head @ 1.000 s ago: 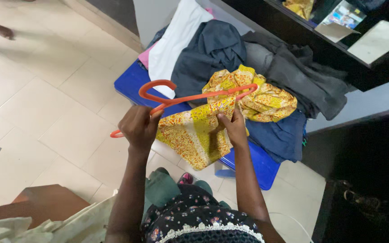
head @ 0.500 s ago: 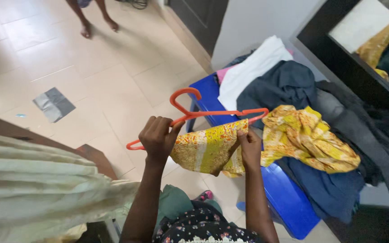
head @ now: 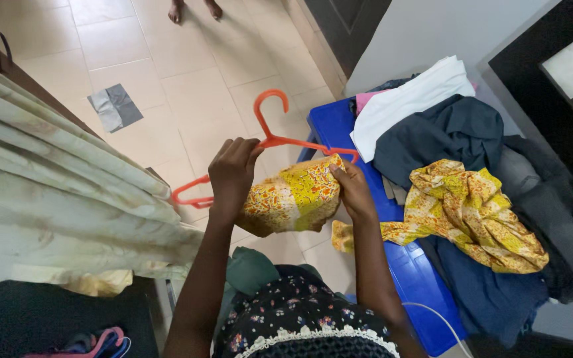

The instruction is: The person folds a patterned yellow clothing item by hand, turns it over, arranges its sections, and positions it alongside hangers and other garments.

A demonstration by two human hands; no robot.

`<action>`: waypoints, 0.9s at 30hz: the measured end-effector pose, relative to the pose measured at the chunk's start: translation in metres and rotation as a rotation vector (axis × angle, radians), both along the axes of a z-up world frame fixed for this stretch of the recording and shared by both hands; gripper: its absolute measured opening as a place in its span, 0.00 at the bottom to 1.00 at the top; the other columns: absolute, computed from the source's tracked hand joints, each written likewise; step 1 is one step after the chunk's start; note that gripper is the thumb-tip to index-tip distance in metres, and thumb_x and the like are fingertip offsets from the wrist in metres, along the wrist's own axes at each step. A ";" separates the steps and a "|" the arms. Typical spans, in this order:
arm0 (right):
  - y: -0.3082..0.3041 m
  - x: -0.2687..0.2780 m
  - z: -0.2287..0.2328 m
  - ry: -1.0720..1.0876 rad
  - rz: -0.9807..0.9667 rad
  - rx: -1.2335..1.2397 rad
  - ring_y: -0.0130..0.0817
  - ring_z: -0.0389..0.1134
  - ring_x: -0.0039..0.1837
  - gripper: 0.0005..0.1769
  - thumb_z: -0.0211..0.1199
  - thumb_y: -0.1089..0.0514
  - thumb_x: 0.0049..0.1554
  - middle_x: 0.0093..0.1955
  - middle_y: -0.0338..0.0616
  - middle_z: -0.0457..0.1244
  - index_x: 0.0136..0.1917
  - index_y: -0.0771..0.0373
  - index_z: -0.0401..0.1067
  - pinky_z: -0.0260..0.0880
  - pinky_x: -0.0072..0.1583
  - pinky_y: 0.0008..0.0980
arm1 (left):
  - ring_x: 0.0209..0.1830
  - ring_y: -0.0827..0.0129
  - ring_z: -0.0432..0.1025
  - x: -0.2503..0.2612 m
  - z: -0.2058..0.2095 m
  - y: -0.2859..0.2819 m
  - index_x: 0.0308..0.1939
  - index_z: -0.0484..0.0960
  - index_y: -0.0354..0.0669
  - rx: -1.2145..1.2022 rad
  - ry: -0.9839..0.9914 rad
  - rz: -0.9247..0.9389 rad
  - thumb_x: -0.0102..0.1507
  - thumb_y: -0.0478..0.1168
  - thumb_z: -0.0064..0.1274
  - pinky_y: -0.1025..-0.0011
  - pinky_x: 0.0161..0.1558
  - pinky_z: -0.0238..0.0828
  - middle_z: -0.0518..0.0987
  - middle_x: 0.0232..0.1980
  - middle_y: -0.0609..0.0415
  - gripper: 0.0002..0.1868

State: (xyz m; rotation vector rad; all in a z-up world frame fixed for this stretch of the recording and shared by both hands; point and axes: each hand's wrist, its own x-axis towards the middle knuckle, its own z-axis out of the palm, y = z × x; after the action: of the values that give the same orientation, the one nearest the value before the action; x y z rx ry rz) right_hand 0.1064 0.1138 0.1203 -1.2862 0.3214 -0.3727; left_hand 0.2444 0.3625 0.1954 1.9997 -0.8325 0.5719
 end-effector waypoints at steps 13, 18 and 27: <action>-0.027 -0.053 0.038 -0.002 -0.498 -1.269 0.55 0.61 0.71 0.25 0.66 0.65 0.56 0.67 0.56 0.61 0.66 0.67 0.66 0.60 0.72 0.46 | 0.31 0.65 0.72 -0.008 0.019 -0.035 0.40 0.82 0.42 -0.216 0.133 -0.190 0.69 0.41 0.58 0.66 0.33 0.68 0.78 0.33 0.55 0.07; 0.007 -0.022 0.093 -0.147 -0.422 -1.656 0.57 0.62 0.67 0.27 0.72 0.56 0.49 0.61 0.56 0.63 0.60 0.62 0.72 0.59 0.66 0.51 | 0.32 0.66 0.71 -0.021 0.025 -0.064 0.38 0.85 0.44 -0.076 -0.048 -0.418 0.63 0.42 0.64 0.65 0.34 0.68 0.78 0.31 0.57 0.07; -0.024 -0.025 0.067 0.224 -0.223 -0.765 0.21 0.58 0.31 0.08 0.62 0.61 0.62 0.30 0.35 0.65 0.50 0.63 0.80 0.55 0.34 0.28 | 0.45 0.57 0.69 -0.020 -0.040 -0.054 0.37 0.75 0.41 -0.386 -0.017 0.129 0.67 0.37 0.61 0.63 0.47 0.67 0.76 0.39 0.52 0.09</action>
State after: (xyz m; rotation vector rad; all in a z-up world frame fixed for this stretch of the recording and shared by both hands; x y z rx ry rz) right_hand 0.0816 0.0895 0.1869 -2.0585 0.5440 -0.5727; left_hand 0.2247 0.3089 0.1557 1.7017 -0.5550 0.7620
